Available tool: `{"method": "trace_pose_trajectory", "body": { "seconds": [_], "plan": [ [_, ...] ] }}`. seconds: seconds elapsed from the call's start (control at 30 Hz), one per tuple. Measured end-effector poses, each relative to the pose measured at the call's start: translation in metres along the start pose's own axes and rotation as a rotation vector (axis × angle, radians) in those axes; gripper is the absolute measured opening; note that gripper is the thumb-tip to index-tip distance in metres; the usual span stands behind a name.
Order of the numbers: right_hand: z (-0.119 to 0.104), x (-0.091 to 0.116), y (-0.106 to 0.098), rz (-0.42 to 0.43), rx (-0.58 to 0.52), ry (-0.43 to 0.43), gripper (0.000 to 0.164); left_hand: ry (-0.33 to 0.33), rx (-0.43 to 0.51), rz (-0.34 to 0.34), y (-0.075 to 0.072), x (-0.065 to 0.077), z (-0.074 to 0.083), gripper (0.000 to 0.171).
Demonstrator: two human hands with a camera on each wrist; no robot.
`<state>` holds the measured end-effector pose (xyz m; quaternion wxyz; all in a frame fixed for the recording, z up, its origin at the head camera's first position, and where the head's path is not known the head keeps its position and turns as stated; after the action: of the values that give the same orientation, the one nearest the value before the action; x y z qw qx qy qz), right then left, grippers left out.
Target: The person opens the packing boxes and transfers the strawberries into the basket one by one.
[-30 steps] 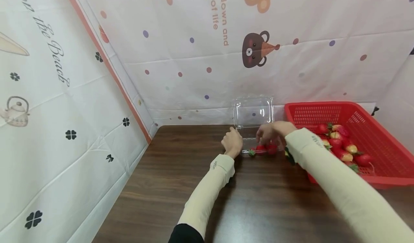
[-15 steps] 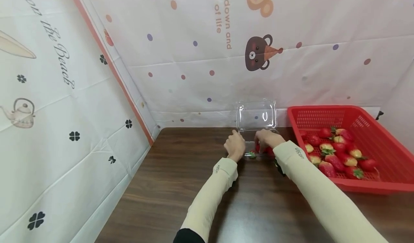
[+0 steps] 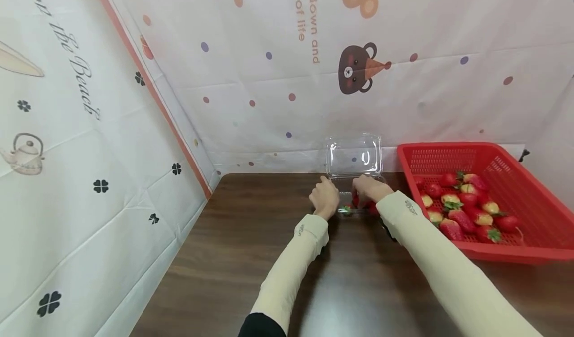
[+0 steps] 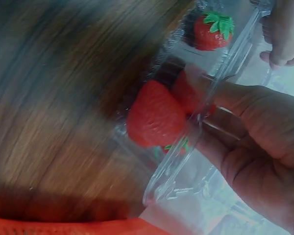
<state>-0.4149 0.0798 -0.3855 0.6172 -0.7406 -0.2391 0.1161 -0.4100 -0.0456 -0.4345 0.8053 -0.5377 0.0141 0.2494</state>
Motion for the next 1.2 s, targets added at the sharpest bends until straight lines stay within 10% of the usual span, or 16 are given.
{"method": "trace_pose_trajectory", "body": {
  "seconds": [0.23,0.6,1.0,1.2],
  "plan": [
    [-0.003,-0.007,-0.016,-0.016,-0.040,-0.025,0.032,-0.009,-0.036,-0.026,0.000,-0.009,-0.001,0.027],
    [0.002,-0.017,-0.061,0.302,0.060,-0.082,0.039,-0.023,-0.021,0.002,-0.007,-0.017,-0.015,0.023],
    [0.073,0.035,-0.112,0.715,0.177,-0.107,0.030,0.037,-0.024,0.044,-0.005,-0.004,0.000,0.025],
    [0.107,0.064,-0.114,0.780,0.222,-0.174,0.041,0.031,-0.019,-0.001,0.001,-0.001,0.004,0.027]
  ]
}}
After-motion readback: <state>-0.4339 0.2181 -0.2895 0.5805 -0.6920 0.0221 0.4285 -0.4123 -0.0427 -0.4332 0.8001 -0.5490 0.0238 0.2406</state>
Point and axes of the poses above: each hand's wrist, its own x-axis away from the middle knuckle, its own y-axis out of the palm, z = x × y, the point moved 3 cm from there along -x, towards the middle knuckle, and after that the axes turned 8 degrees about z, right-handed, at the moved point
